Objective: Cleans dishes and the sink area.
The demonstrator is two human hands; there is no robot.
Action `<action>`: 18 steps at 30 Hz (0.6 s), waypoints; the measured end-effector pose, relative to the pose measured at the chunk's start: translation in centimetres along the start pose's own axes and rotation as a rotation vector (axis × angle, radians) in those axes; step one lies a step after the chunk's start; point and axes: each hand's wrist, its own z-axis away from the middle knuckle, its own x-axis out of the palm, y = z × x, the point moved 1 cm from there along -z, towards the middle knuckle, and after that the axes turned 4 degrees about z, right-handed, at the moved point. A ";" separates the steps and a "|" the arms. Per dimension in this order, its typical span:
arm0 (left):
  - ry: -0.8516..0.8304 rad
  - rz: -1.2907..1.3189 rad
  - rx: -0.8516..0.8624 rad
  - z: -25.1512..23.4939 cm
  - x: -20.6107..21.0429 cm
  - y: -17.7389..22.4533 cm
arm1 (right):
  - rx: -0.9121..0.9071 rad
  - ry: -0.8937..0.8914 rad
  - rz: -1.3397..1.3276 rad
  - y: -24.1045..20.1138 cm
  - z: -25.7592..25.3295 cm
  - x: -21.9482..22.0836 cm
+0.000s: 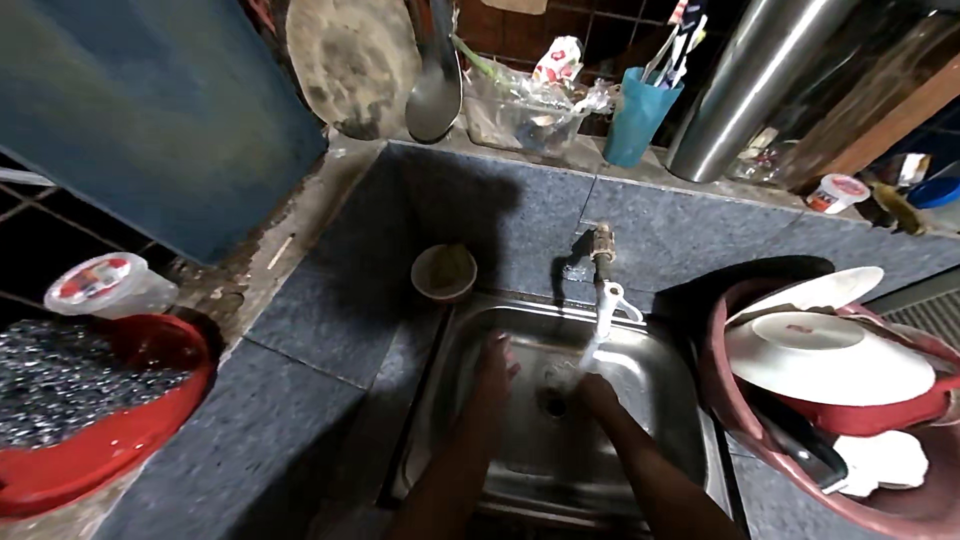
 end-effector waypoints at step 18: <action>-0.154 -0.257 0.258 0.3 11.0 -8.6 | 0.262 0.279 -1.499 -0.8 4.1 -0.9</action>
